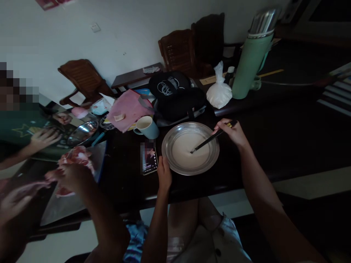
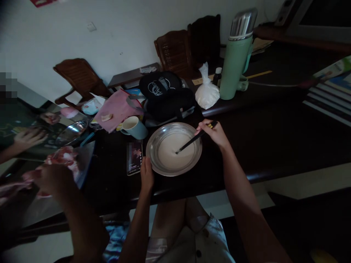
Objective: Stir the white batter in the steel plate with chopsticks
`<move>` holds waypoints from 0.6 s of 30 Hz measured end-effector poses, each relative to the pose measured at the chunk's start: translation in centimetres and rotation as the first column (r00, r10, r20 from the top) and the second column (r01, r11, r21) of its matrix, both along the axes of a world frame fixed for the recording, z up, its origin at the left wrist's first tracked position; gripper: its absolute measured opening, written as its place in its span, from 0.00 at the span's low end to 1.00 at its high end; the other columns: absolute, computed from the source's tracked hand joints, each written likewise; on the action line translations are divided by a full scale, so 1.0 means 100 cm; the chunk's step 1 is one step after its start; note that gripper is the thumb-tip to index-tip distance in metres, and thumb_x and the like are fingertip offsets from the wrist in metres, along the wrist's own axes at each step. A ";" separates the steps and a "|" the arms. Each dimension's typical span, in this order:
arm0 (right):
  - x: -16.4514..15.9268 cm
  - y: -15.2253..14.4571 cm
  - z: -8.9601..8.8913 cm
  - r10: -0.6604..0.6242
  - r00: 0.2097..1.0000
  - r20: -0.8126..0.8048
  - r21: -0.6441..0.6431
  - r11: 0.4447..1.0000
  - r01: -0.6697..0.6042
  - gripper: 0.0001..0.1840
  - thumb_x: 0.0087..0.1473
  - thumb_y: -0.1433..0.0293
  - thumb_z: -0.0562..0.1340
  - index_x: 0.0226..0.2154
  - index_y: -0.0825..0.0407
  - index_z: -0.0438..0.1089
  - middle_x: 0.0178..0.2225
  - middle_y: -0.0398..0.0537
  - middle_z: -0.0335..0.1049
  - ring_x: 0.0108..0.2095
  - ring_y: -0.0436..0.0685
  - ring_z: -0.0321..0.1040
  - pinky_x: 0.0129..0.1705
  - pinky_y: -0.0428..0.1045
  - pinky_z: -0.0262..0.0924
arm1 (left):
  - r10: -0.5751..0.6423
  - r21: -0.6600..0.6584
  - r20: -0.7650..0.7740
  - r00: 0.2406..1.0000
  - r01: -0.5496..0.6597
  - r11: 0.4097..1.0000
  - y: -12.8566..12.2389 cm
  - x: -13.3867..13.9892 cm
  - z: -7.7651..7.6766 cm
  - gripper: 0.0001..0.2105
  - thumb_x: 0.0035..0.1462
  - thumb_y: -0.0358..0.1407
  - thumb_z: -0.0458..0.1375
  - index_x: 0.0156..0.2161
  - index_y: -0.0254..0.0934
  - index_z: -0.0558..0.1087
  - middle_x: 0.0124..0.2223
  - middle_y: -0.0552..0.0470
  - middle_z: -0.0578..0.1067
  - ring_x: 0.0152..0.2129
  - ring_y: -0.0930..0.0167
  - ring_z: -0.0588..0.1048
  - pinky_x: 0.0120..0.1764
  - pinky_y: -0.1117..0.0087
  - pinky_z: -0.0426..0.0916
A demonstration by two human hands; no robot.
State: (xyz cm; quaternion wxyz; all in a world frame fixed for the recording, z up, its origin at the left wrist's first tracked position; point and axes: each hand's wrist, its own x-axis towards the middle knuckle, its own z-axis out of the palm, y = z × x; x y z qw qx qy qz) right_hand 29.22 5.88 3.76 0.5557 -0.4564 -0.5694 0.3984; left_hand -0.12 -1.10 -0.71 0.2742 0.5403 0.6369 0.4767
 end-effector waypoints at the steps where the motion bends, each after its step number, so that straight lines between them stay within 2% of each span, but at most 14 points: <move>1: -0.001 -0.001 0.000 0.049 0.999 0.015 -0.005 0.999 -0.049 0.17 0.53 0.53 0.62 0.25 0.49 0.73 0.23 0.45 0.76 0.28 0.56 0.74 0.37 0.51 0.67 | -0.001 -0.002 0.001 1.000 0.001 1.000 0.000 0.000 0.000 0.24 0.58 0.57 0.43 0.30 0.37 0.64 0.27 0.55 0.65 0.26 0.74 0.64 0.32 0.71 0.61; 4: -0.007 0.000 0.000 0.129 0.988 0.088 0.025 0.991 -0.132 0.18 0.53 0.53 0.62 0.26 0.49 0.74 0.28 0.46 0.78 0.33 0.57 0.75 0.39 0.51 0.66 | -0.016 -0.004 0.013 1.000 0.016 1.000 0.000 0.000 0.000 0.23 0.59 0.57 0.43 0.29 0.37 0.64 0.26 0.56 0.64 0.26 0.74 0.63 0.31 0.72 0.61; 6: -0.007 0.001 0.000 0.079 0.992 0.099 0.054 0.995 -0.085 0.17 0.53 0.53 0.62 0.26 0.49 0.75 0.29 0.47 0.78 0.34 0.57 0.74 0.40 0.51 0.66 | -0.015 -0.002 0.013 1.000 0.015 1.000 0.000 0.000 0.001 0.23 0.59 0.56 0.44 0.29 0.38 0.63 0.26 0.56 0.63 0.25 0.74 0.63 0.31 0.72 0.61; 9: -0.001 0.002 0.000 -0.048 0.998 0.027 0.047 0.998 0.047 0.17 0.52 0.53 0.62 0.26 0.49 0.73 0.25 0.45 0.77 0.31 0.56 0.75 0.38 0.51 0.66 | -0.004 -0.002 0.000 1.000 0.004 1.000 0.000 0.000 0.000 0.22 0.59 0.55 0.44 0.29 0.37 0.64 0.26 0.56 0.64 0.25 0.74 0.63 0.31 0.72 0.61; 11: 0.002 0.002 0.000 -0.072 0.997 0.002 0.030 0.997 0.072 0.17 0.51 0.52 0.63 0.26 0.49 0.73 0.23 0.45 0.76 0.29 0.56 0.74 0.38 0.51 0.66 | 0.002 -0.004 -0.006 1.000 -0.002 1.000 0.000 -0.001 -0.001 0.22 0.60 0.54 0.44 0.30 0.37 0.66 0.26 0.55 0.65 0.26 0.73 0.64 0.32 0.71 0.62; 16: -0.004 -0.001 0.000 0.114 0.992 0.046 -0.007 0.993 -0.114 0.18 0.53 0.53 0.62 0.26 0.49 0.74 0.26 0.46 0.77 0.31 0.57 0.75 0.38 0.51 0.67 | 0.005 -0.014 -0.006 1.000 -0.006 1.000 0.001 -0.002 -0.004 0.23 0.59 0.55 0.44 0.32 0.37 0.67 0.28 0.54 0.67 0.28 0.72 0.65 0.34 0.70 0.62; 18: -0.007 -0.001 0.001 0.130 0.987 0.091 0.026 0.991 -0.133 0.18 0.53 0.53 0.61 0.26 0.49 0.74 0.28 0.46 0.78 0.34 0.57 0.75 0.41 0.51 0.66 | -0.003 -0.009 -0.004 1.000 0.003 1.000 0.002 -0.002 -0.005 0.23 0.60 0.55 0.43 0.31 0.37 0.67 0.27 0.54 0.66 0.28 0.72 0.65 0.34 0.70 0.62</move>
